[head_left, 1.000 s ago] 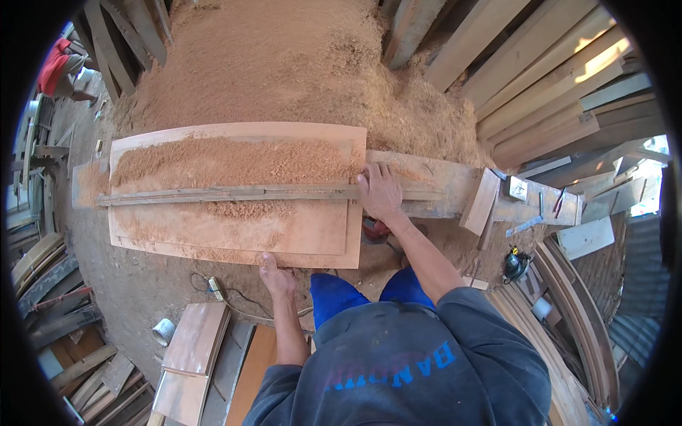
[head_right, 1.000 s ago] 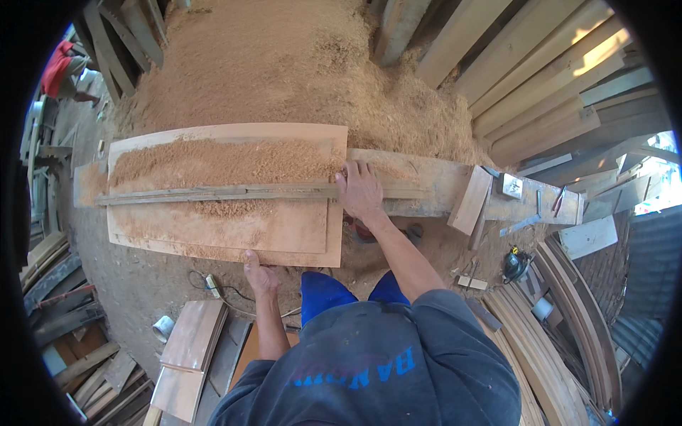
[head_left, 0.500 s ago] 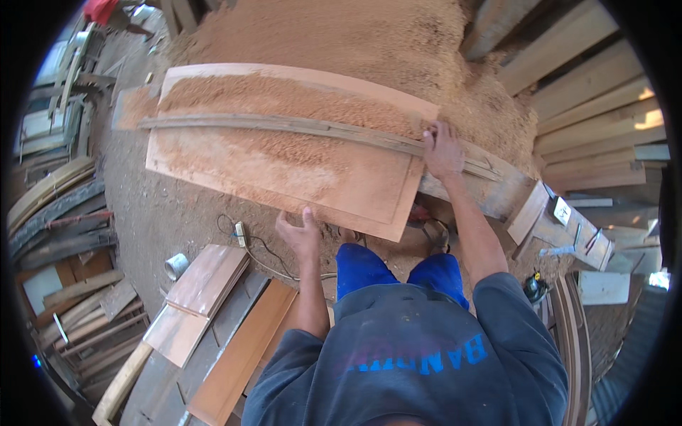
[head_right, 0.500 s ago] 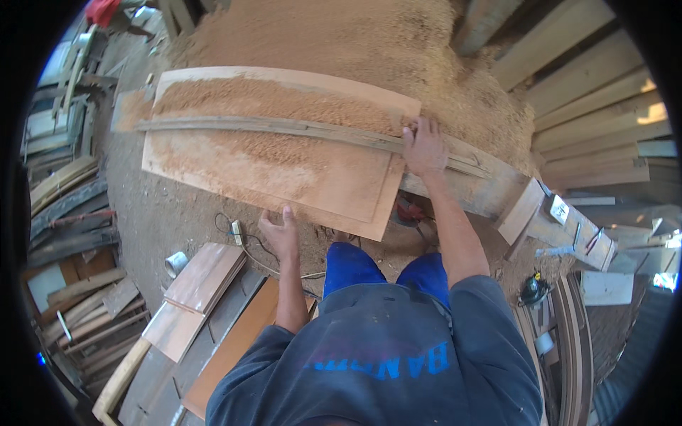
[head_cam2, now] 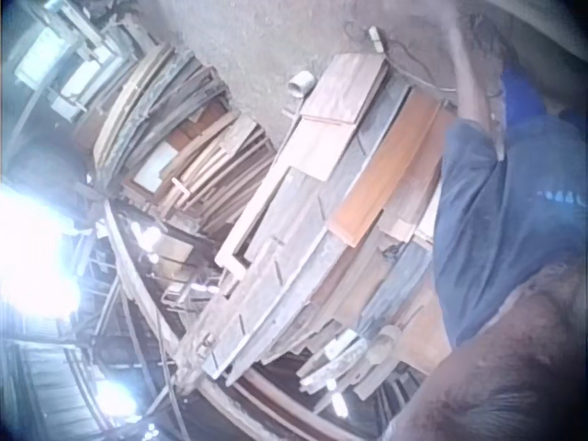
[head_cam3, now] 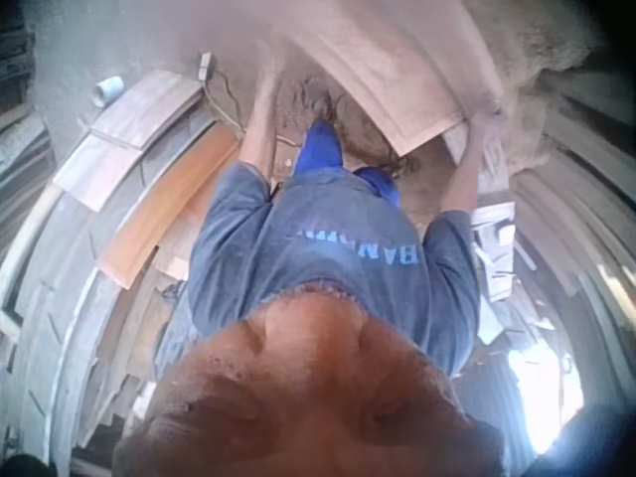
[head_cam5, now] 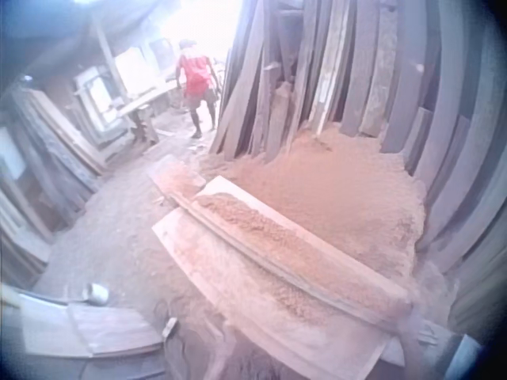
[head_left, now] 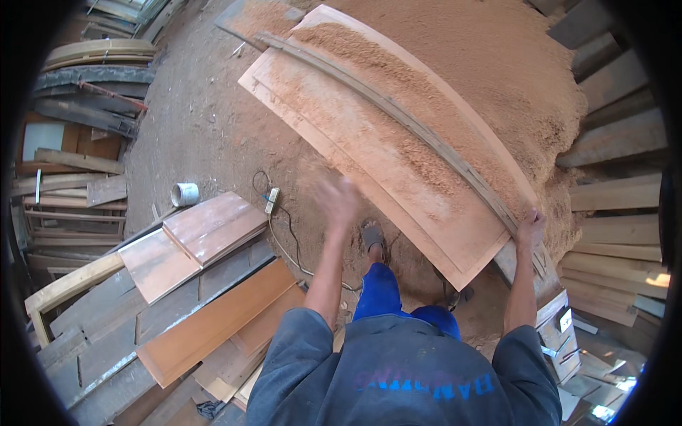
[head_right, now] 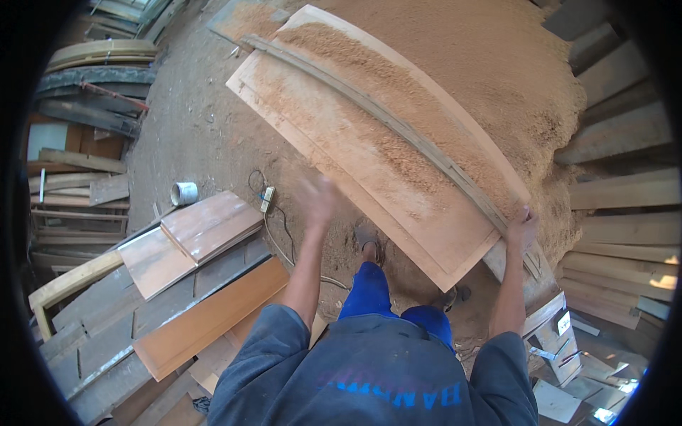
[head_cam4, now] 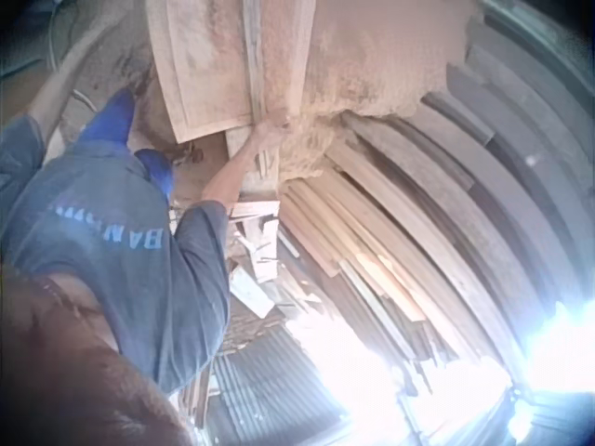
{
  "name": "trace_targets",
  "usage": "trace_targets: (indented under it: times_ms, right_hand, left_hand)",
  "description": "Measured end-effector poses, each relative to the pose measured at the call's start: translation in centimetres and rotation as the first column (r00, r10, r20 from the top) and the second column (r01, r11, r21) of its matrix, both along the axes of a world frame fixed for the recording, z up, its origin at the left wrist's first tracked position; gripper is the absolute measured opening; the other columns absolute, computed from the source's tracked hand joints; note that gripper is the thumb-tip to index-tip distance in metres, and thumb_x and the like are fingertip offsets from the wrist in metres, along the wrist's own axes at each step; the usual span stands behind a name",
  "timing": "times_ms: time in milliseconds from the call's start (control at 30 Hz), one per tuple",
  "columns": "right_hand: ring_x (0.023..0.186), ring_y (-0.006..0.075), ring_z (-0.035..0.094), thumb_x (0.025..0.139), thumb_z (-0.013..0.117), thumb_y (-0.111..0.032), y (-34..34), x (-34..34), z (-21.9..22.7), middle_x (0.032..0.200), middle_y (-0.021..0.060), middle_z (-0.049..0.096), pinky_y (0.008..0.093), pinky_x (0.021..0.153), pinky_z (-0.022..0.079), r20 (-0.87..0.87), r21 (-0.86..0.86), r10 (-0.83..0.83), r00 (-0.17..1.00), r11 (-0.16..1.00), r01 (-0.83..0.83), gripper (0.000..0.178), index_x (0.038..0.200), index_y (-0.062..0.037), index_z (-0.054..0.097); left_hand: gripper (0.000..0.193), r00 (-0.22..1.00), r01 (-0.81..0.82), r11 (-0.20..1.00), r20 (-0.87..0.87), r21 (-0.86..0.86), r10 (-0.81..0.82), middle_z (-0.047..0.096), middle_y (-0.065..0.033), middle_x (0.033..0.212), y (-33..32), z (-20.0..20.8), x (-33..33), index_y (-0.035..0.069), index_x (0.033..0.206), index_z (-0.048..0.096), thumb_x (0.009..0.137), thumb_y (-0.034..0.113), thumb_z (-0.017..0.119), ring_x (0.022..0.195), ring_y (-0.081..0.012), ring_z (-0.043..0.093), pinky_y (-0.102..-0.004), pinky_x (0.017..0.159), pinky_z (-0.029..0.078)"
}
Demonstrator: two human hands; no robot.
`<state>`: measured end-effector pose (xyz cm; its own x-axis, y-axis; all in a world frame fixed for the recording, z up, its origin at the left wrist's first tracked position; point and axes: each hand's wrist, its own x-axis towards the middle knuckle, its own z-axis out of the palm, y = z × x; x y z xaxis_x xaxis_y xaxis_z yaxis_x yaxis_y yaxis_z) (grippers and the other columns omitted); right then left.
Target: The person handles and sets down an electric planer, fits wooden blocks against a wooden board, and brushes sawdust off the board by hand.
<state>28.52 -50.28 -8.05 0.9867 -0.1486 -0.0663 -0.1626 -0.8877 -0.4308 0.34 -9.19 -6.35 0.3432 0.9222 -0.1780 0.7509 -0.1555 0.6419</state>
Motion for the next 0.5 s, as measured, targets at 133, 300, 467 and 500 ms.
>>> trace_targets:
  times_ms: [133,300,467,500]
  right_hand:
    - [0.11,0.0391,0.064,0.101,0.051,-0.047,-12.6,4.9,-5.5,0.119,0.0227,0.066,0.0487,0.092,0.05,0.135,-0.264,0.02,0.991,0.964,0.016,0.053,0.124,-0.0007,0.061]
    - [0.118,0.0417,0.062,0.103,0.043,-0.052,1.5,0.7,0.8,0.124,0.0239,0.065,0.0507,0.099,0.047,-0.157,-0.133,-0.02,0.987,0.991,-0.001,0.057,0.131,-0.0049,0.057]
    - [0.118,0.0399,0.063,0.103,0.044,-0.052,-0.1,0.5,2.5,0.122,0.0226,0.067,0.0494,0.1,0.047,-0.119,-0.11,-0.063,0.991,0.993,0.05,0.054,0.129,-0.0066,0.058]
    - [0.116,0.04,0.064,0.103,0.045,-0.051,0.5,-0.2,4.1,0.121,0.0221,0.068,0.0495,0.099,0.047,-0.144,-0.081,-0.047,0.988,0.996,0.036,0.052,0.127,-0.007,0.059]
  left_hand:
    - [0.084,0.524,-0.206,0.638,0.467,-0.742,0.712,0.015,-0.0286,0.166,-0.4,-5.0,-2.1,0.002,0.162,0.008,0.103,0.053,0.039,0.153,-0.0439,0.018,-0.052,0.124,0.013]
    - [0.087,0.157,-0.324,0.012,-0.041,-0.946,0.987,0.032,-0.0162,0.163,-10.8,-3.3,-1.6,0.008,0.161,0.022,0.097,0.065,0.038,0.148,-0.0302,0.033,-0.0446,0.118,0.026]
    - [0.078,0.193,0.268,0.355,0.411,-0.896,0.891,0.037,-0.0181,0.159,-15.3,-3.5,7.8,0.002,0.154,0.033,0.103,0.061,0.028,0.145,-0.0356,0.037,-0.0529,0.117,0.031]
    - [0.081,0.293,0.12,0.292,0.314,-0.949,0.903,0.034,-0.019,0.16,-15.5,-3.4,6.2,0.003,0.156,0.029,0.102,0.063,0.027,0.144,-0.0375,0.037,-0.0542,0.117,0.031]
